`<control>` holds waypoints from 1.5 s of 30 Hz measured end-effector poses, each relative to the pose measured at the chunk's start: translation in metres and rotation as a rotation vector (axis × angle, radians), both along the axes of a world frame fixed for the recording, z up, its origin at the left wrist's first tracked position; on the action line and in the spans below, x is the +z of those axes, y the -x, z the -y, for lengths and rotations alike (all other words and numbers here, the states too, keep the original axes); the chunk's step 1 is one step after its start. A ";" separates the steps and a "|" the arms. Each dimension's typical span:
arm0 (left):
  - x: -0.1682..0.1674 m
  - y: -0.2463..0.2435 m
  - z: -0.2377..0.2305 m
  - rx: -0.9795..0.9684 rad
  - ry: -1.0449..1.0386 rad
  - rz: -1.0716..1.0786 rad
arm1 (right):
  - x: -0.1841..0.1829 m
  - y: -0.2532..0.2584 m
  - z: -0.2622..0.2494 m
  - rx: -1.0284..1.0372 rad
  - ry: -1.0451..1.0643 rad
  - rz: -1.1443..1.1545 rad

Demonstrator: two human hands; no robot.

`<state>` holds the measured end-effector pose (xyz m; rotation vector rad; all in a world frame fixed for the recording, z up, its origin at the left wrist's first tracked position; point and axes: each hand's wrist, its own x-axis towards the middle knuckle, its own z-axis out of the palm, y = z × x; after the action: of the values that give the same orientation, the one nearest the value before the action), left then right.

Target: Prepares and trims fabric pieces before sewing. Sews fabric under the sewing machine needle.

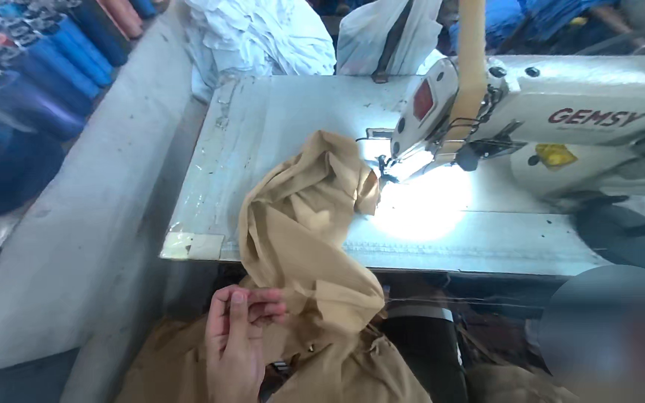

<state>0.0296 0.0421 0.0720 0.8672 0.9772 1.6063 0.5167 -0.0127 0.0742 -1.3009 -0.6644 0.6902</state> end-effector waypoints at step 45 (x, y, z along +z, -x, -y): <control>-0.012 -0.076 0.024 -0.294 0.260 0.019 | 0.020 0.083 -0.022 0.036 0.191 0.561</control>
<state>0.1054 0.0184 0.0597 0.7742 0.9704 1.2062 0.4336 0.0092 0.0941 -1.6831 -1.0950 0.4195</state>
